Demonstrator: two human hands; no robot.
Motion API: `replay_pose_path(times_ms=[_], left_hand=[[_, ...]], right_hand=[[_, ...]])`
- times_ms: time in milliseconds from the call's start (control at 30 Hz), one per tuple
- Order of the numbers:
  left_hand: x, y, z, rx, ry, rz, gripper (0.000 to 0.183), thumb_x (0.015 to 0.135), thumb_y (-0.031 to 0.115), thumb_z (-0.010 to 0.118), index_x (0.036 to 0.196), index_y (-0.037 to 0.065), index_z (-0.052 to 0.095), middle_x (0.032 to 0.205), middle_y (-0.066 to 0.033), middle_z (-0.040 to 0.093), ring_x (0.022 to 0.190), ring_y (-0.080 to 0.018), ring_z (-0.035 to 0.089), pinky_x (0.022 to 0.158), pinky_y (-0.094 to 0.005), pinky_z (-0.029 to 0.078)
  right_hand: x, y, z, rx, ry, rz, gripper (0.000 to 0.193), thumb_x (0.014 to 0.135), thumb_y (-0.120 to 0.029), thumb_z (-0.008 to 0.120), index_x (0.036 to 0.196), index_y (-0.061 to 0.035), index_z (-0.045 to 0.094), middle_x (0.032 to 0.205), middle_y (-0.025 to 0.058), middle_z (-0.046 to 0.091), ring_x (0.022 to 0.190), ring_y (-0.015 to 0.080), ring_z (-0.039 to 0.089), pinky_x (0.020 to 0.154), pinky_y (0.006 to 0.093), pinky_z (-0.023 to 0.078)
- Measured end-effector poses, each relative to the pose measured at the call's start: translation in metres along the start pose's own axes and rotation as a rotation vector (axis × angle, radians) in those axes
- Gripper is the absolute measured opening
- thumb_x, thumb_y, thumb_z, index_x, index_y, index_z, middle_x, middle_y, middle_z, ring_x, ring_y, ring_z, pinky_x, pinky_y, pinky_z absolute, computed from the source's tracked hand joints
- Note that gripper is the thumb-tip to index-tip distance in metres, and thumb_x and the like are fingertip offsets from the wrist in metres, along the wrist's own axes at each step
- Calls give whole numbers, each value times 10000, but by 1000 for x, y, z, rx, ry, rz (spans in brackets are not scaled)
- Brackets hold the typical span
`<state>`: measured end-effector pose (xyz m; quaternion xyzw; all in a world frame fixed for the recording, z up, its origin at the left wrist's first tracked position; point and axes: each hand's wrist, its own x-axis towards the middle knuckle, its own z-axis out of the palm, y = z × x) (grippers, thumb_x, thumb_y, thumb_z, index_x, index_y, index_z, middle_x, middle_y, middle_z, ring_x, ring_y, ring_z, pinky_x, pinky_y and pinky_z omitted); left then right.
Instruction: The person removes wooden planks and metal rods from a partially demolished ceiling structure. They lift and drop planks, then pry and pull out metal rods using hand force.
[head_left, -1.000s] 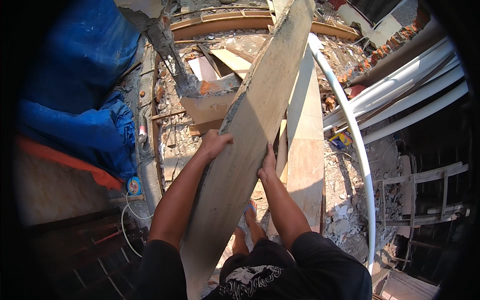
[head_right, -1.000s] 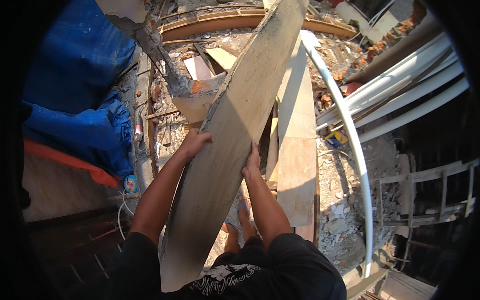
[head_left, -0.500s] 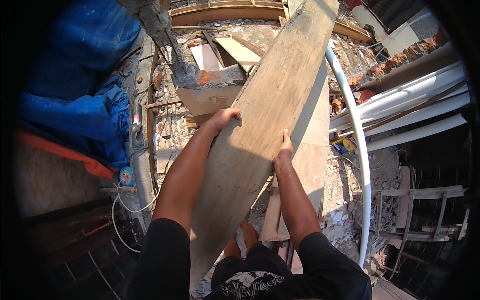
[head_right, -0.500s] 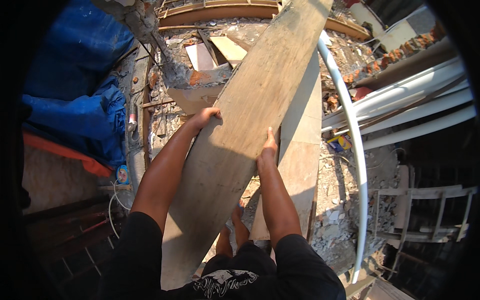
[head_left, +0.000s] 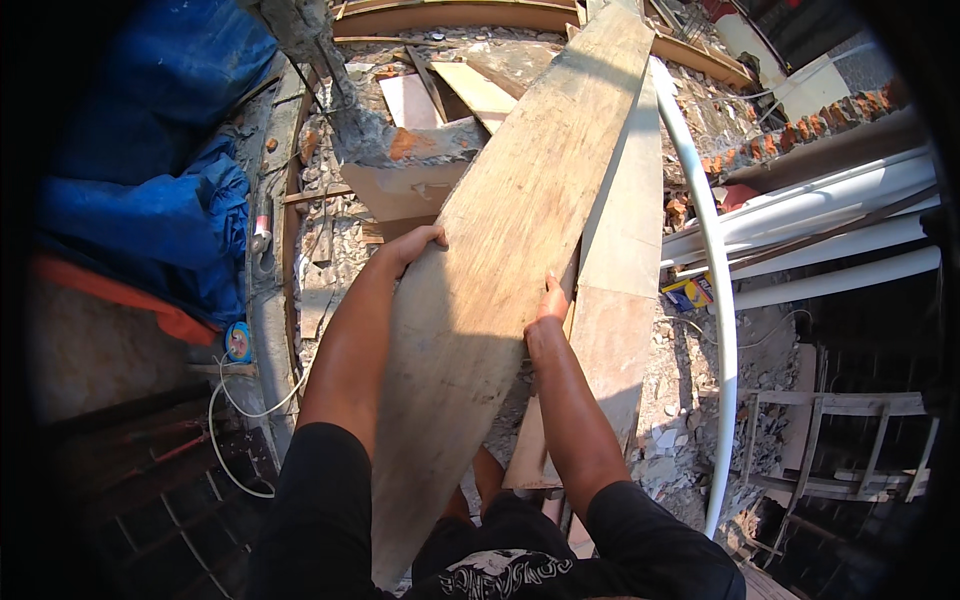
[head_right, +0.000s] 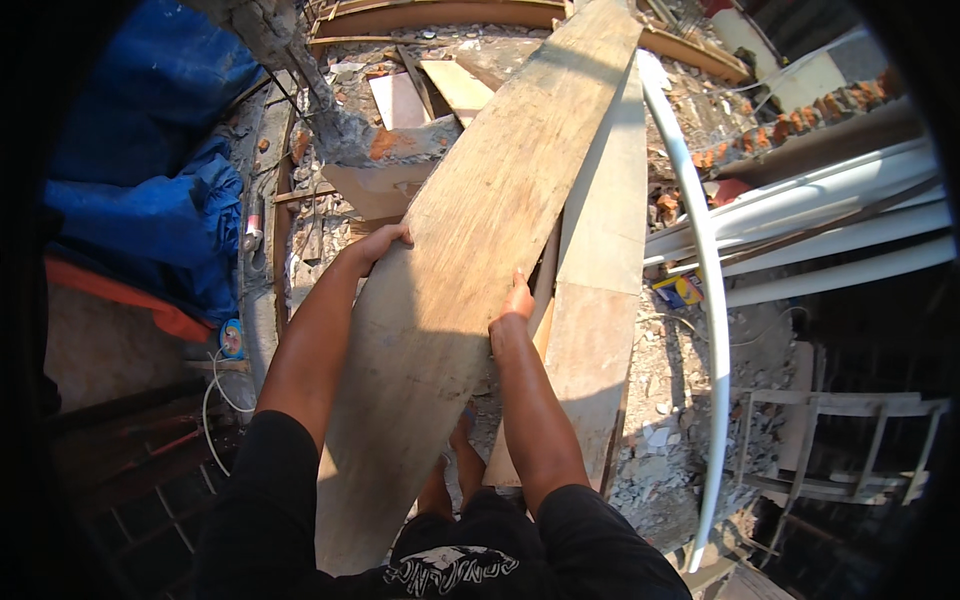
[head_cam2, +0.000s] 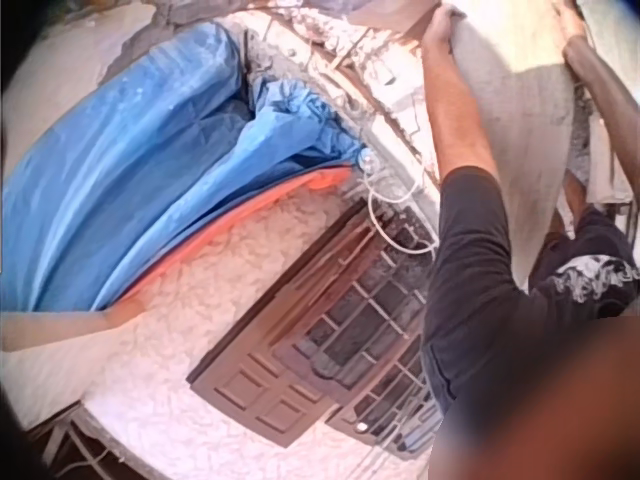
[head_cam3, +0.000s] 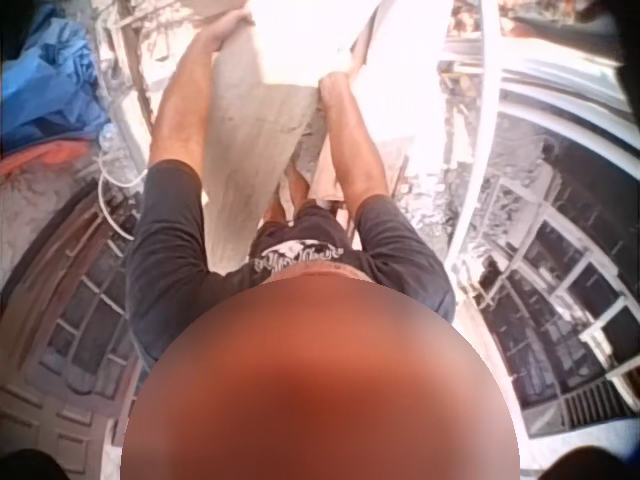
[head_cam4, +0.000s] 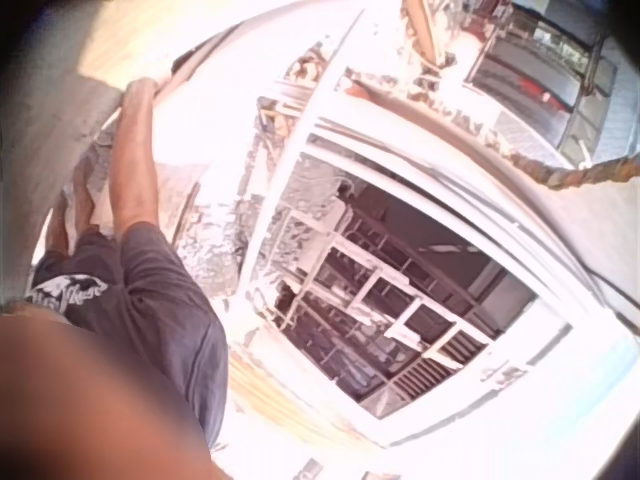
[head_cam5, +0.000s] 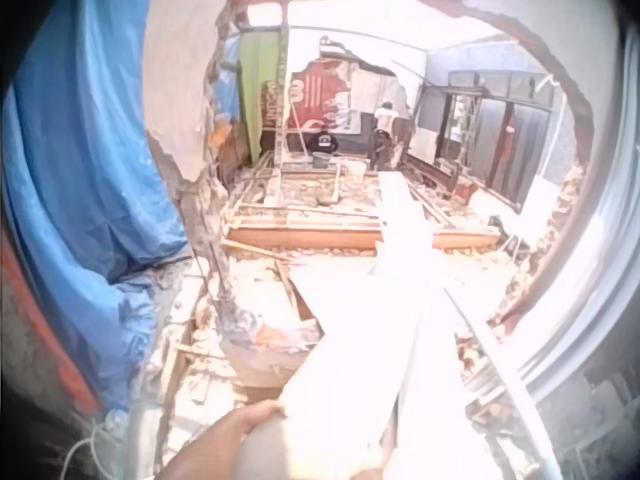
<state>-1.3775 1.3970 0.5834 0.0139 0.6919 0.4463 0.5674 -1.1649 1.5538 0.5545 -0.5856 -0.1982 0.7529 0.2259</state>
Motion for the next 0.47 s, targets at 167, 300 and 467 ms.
replay_pose_path(times_ms=[167,300,467], left_hand=[[17,-17,0,21,85,79,616,839,554,565,1177,41,620,1082,-154,645,916,-237,632,807,-383,495],[51,-21,0,63,265,131,801,922,653,466,1326,-32,563,1313,-225,580,1178,-305,572,996,-423,416],[75,-16,-18,225,375,127,845,905,690,440,1306,-41,577,1358,-256,549,1288,-383,506,1055,-447,374]], right_hand=[[-3,-10,0,-200,26,-3,655,915,-447,628,1324,48,503,1271,205,594,1121,341,602,947,477,486],[-1,-2,-39,-16,-349,-168,817,922,-575,571,1438,21,352,1287,244,567,1189,336,558,1013,469,443],[-75,97,-158,39,-605,247,1020,808,-812,490,1544,-178,181,1488,164,376,1356,324,393,1118,471,319]])
